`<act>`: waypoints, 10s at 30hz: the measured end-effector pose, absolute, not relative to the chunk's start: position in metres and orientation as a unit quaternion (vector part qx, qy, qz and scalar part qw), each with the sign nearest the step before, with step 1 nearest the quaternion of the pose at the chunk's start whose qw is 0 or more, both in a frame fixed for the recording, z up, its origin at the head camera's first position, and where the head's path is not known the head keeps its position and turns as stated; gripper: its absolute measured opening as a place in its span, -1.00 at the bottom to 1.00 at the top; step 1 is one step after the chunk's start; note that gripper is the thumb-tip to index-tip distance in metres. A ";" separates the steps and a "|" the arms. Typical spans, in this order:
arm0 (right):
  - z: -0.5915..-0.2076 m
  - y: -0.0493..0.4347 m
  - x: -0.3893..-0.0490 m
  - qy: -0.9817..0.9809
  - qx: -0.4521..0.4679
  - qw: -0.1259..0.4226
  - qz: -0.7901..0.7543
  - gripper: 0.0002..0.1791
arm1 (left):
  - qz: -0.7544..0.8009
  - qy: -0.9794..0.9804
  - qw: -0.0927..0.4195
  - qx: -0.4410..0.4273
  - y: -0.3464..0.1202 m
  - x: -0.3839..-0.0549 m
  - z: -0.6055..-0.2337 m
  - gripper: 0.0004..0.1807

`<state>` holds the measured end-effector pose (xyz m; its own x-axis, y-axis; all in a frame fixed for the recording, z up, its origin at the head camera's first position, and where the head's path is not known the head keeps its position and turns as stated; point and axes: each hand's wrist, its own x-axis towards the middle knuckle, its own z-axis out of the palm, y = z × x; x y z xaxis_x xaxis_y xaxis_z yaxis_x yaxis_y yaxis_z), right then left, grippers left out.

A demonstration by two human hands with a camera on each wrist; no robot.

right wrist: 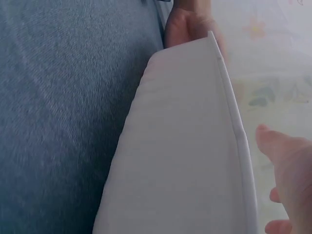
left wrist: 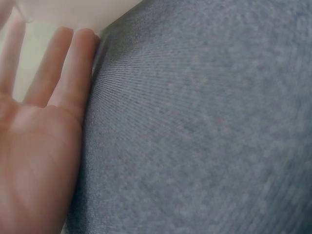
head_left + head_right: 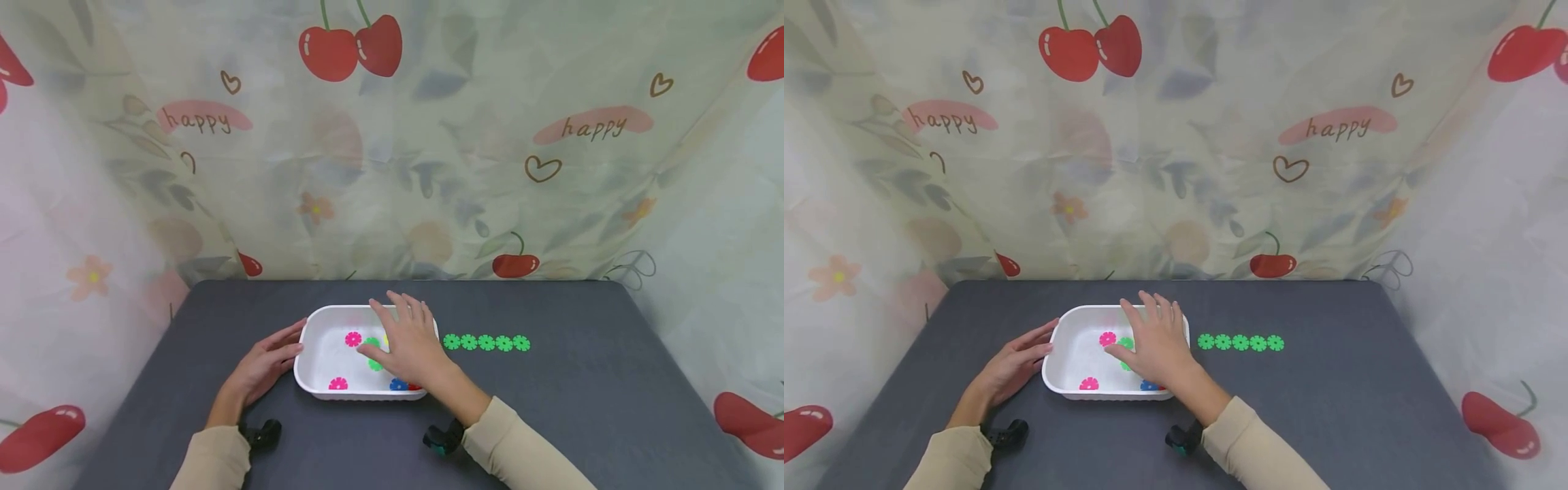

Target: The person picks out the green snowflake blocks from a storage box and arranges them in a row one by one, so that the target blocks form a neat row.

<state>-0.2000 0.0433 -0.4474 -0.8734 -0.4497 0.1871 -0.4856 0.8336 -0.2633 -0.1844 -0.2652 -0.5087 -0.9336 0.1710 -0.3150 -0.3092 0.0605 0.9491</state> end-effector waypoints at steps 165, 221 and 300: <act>-0.465 0.119 -0.207 -0.849 0.124 0.129 0.497 -0.75 | 0.679 0.710 0.179 -0.052 -0.266 -0.185 -0.510 -0.19; -0.491 0.266 -0.214 -0.914 -0.054 0.132 0.380 -0.73 | 0.684 0.707 0.175 -0.053 -0.266 -0.185 -0.509 -0.20; -0.428 0.246 -0.211 -0.980 0.053 0.044 0.187 0.04 | 0.683 0.707 0.176 -0.054 -0.265 -0.184 -0.507 -0.22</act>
